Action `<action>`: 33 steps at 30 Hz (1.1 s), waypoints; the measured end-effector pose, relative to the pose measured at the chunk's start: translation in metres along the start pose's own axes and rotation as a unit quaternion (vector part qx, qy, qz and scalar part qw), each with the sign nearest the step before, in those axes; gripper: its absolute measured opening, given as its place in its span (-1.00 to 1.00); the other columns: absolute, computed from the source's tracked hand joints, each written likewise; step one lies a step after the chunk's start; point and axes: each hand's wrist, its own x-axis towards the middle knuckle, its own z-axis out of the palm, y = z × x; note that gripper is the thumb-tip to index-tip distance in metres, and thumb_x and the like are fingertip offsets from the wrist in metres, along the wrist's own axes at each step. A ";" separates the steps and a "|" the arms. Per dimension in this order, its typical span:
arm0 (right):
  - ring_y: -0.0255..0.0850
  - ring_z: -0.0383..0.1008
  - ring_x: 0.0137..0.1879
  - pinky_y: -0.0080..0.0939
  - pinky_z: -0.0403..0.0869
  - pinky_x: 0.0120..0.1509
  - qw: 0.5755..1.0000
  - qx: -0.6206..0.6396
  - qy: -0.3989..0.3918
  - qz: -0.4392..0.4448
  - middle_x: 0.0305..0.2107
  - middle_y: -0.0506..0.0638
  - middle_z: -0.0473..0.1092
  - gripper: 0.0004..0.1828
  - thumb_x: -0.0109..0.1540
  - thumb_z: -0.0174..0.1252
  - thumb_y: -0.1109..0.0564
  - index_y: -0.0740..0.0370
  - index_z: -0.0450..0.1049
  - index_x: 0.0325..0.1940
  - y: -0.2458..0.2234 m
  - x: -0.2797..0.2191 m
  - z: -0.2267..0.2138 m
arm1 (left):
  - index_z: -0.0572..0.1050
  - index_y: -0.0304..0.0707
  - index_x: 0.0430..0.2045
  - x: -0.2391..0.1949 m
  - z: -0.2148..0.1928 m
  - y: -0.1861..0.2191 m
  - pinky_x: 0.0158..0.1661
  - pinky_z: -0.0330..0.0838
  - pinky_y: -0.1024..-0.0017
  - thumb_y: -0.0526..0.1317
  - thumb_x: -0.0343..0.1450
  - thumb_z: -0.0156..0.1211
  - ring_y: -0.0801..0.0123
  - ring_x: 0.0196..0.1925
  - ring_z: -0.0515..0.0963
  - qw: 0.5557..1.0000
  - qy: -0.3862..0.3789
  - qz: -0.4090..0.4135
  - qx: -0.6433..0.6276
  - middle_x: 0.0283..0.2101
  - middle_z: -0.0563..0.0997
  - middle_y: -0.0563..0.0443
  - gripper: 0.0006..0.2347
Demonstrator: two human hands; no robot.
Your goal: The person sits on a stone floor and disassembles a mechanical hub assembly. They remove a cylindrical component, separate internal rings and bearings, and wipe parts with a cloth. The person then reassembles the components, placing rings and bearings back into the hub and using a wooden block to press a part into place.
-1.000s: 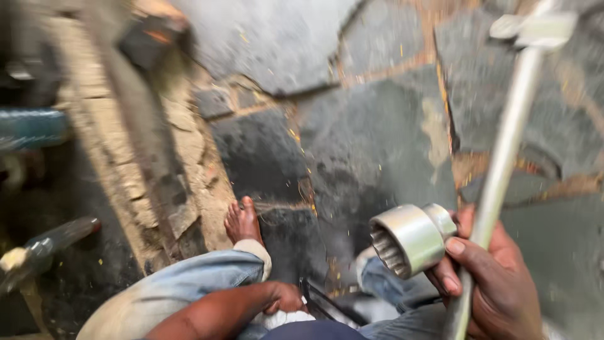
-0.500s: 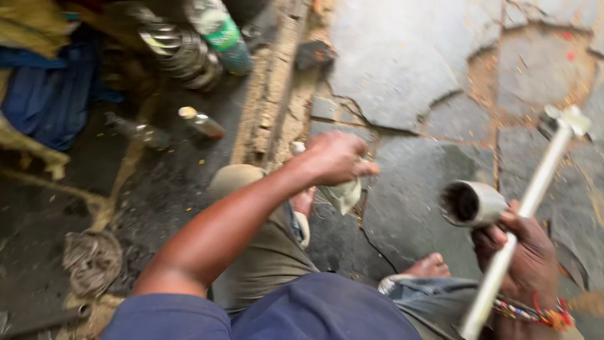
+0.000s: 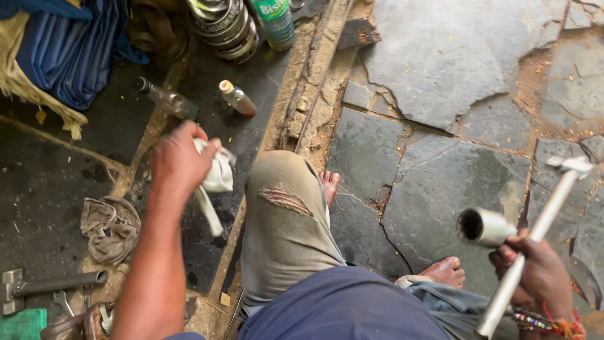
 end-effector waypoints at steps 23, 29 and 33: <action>0.04 0.60 -0.32 -0.12 0.60 -0.26 0.936 -0.280 0.209 0.034 -0.36 0.37 0.51 -0.76 0.33 -0.04 0.35 0.59 0.23 0.04 0.114 0.144 0.033 | 0.38 -0.32 0.01 0.268 0.188 -0.052 0.01 0.47 0.14 -0.23 0.24 0.55 -0.04 0.02 0.62 0.846 0.414 -0.169 -0.290 -0.03 0.62 -0.25 -0.48; 0.05 0.63 -0.28 -0.11 0.63 -0.19 0.915 -0.325 0.231 0.067 -0.33 0.39 0.51 -0.74 0.28 0.00 0.43 0.59 0.22 0.05 0.119 0.159 0.038 | 0.41 -0.29 0.04 0.303 0.191 -0.067 0.05 0.50 0.22 -0.25 0.21 0.53 0.07 0.03 0.66 0.825 0.395 -0.208 -0.346 -0.01 0.66 -0.21 -0.47; -0.01 0.65 -0.29 -0.11 0.61 -0.22 0.874 -0.433 0.211 0.060 -0.36 0.34 0.56 -0.74 0.27 0.06 0.37 0.49 0.30 0.04 0.122 0.154 0.035 | 0.23 -0.34 0.22 0.266 0.196 -0.042 0.15 0.39 0.17 -0.21 0.31 0.53 -0.01 0.18 0.52 0.821 0.377 -0.212 -0.373 0.23 0.42 -0.32 -0.35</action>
